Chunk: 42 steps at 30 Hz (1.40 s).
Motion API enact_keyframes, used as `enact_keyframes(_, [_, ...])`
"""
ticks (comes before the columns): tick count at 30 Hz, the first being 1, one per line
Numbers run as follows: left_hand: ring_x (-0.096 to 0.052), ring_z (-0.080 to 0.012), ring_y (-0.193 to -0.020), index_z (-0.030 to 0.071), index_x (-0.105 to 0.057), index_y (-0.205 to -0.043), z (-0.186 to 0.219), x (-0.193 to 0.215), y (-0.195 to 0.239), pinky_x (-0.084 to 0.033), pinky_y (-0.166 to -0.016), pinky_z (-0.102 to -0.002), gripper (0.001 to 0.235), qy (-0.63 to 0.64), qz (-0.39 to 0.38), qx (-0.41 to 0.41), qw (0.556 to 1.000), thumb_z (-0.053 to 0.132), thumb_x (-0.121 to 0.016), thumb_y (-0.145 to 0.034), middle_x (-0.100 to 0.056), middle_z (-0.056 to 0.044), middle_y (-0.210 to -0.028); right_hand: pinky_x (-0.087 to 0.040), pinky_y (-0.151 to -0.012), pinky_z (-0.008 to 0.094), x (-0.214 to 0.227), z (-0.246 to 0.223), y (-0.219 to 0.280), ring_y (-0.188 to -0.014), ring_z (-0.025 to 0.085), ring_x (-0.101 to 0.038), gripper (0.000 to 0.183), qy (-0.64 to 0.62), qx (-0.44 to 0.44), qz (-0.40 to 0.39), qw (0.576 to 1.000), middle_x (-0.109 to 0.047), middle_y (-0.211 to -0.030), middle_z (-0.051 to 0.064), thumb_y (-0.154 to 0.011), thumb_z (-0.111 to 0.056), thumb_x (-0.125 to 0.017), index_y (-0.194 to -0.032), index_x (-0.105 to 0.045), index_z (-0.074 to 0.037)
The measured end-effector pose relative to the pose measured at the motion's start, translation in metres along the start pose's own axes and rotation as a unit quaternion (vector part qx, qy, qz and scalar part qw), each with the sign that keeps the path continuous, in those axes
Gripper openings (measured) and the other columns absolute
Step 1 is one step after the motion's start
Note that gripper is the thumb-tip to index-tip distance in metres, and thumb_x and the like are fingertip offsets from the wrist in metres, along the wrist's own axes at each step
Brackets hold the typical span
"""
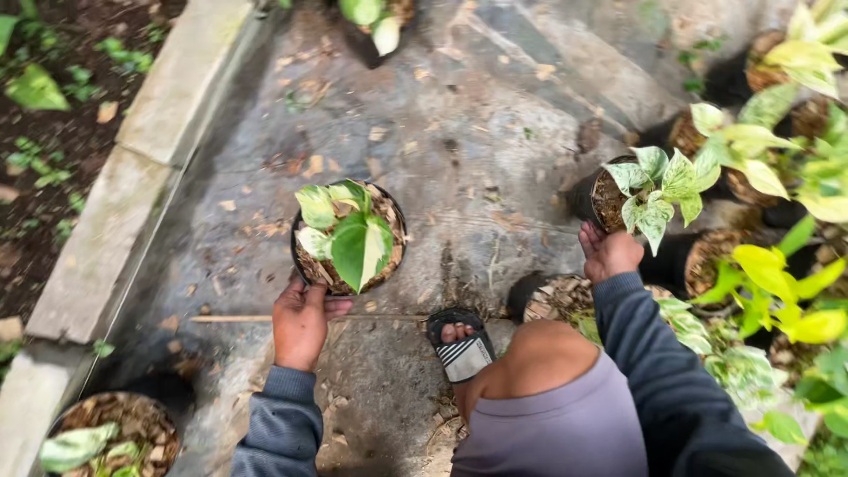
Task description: The person removes weeds from a garden bed by hand. They pull small unwanted plants from the soil around potted and ground-planted foliage, gathering the debris in their hand.
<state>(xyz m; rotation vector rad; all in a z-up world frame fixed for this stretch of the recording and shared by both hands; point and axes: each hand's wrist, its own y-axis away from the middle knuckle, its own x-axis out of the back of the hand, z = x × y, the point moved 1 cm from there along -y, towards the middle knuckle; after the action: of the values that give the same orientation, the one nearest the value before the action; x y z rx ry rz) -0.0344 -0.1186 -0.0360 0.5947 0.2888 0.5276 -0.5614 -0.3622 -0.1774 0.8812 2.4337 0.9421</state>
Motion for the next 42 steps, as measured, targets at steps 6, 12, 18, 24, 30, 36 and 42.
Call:
enact_keyframes(6, [-0.077, -0.0271, -0.069, -0.009, -0.052, -0.127, -0.025, -0.042, -0.003, -0.064, -0.06, -0.035, 0.033, -0.033, -0.043, -0.013, 0.998, 0.012, -0.052, -0.101, -0.074, -0.022, -0.086, -0.06, -0.085, 0.043, 0.012, -0.03, -0.007, -0.091, 0.031, -0.071, 0.039, -0.06, 0.007, 0.093, 0.994, -0.07, -0.109, 0.022, -0.107, -0.026, -0.038, -0.134, -0.051, -0.002])
enact_keyframes(12, [-0.076, -0.0251, -0.067, -0.011, -0.054, -0.127, -0.028, -0.051, 0.008, -0.063, -0.058, -0.034, 0.035, -0.017, -0.046, -0.009, 0.999, 0.01, -0.053, -0.099, -0.075, -0.015, -0.093, -0.055, -0.086, 0.04, -0.047, -0.042, 0.046, -0.096, 0.028, -0.066, 0.042, 0.127, 0.033, -0.022, 0.991, -0.068, -0.117, 0.019, -0.11, -0.032, -0.044, -0.142, -0.049, -0.005])
enact_keyframes(18, [-0.079, -0.0228, -0.068, -0.006, -0.037, -0.142, -0.023, -0.066, 0.015, -0.064, -0.063, -0.035, 0.05, -0.161, -0.01, -0.066, 0.985, 0.017, -0.053, -0.101, -0.076, -0.019, -0.085, -0.057, -0.084, 0.043, -0.111, 0.02, 0.144, -0.09, 0.034, -0.067, 0.043, 0.521, -0.045, -0.47, 0.711, -0.063, -0.108, 0.018, -0.105, -0.028, -0.05, -0.145, -0.058, -0.012])
enact_keyframes(24, [-0.074, -0.0342, -0.08, -0.004, -0.062, -0.131, -0.004, -0.095, 0.022, -0.059, -0.082, -0.043, 0.056, -0.284, 0.024, -0.092, 0.954, 0.036, -0.059, -0.092, -0.075, -0.02, -0.084, -0.054, -0.099, 0.042, -0.132, 0.032, 0.135, -0.111, 0.033, -0.068, 0.028, 0.636, 0.47, -0.544, 0.281, -0.071, -0.118, 0.016, -0.095, -0.01, -0.058, -0.121, -0.066, -0.008])
enact_keyframes(30, [-0.075, -0.0244, -0.086, 0.008, -0.049, -0.152, -0.03, -0.099, 0.035, -0.057, -0.086, -0.038, 0.077, -0.151, 0.037, -0.08, 0.985, 0.053, -0.063, -0.092, -0.077, -0.015, -0.106, -0.05, -0.097, 0.051, -0.101, 0.009, 0.093, -0.109, 0.035, -0.062, 0.035, 0.459, -0.01, -0.398, 0.795, -0.062, -0.135, 0.007, -0.111, -0.013, -0.04, -0.146, -0.047, -0.012])
enact_keyframes(36, [-0.058, -0.0204, -0.071, 0.001, -0.048, -0.146, -0.126, 0.034, 0.031, -0.056, -0.064, -0.037, 0.047, 0.38, 0.367, -0.07, 0.846, 0.026, -0.064, -0.11, -0.058, -0.015, -0.092, -0.051, -0.091, 0.049, -0.112, 0.018, 0.092, -0.103, 0.032, -0.062, 0.033, 0.43, 0.016, -0.365, 0.826, -0.063, -0.127, 0.009, -0.109, -0.012, -0.045, -0.141, -0.051, -0.008])
enact_keyframes(42, [-0.071, -0.0316, -0.081, 0.013, -0.007, -0.164, -0.169, 0.162, 0.063, -0.061, -0.073, -0.041, 0.073, 0.394, 0.583, -0.039, 0.709, 0.041, -0.045, -0.108, -0.066, -0.026, -0.12, -0.051, -0.085, 0.046, -0.143, 0.046, 0.111, -0.097, 0.029, -0.063, 0.031, 0.425, 0.034, -0.351, 0.833, -0.065, -0.12, 0.012, -0.106, -0.01, -0.049, -0.136, -0.055, -0.004])
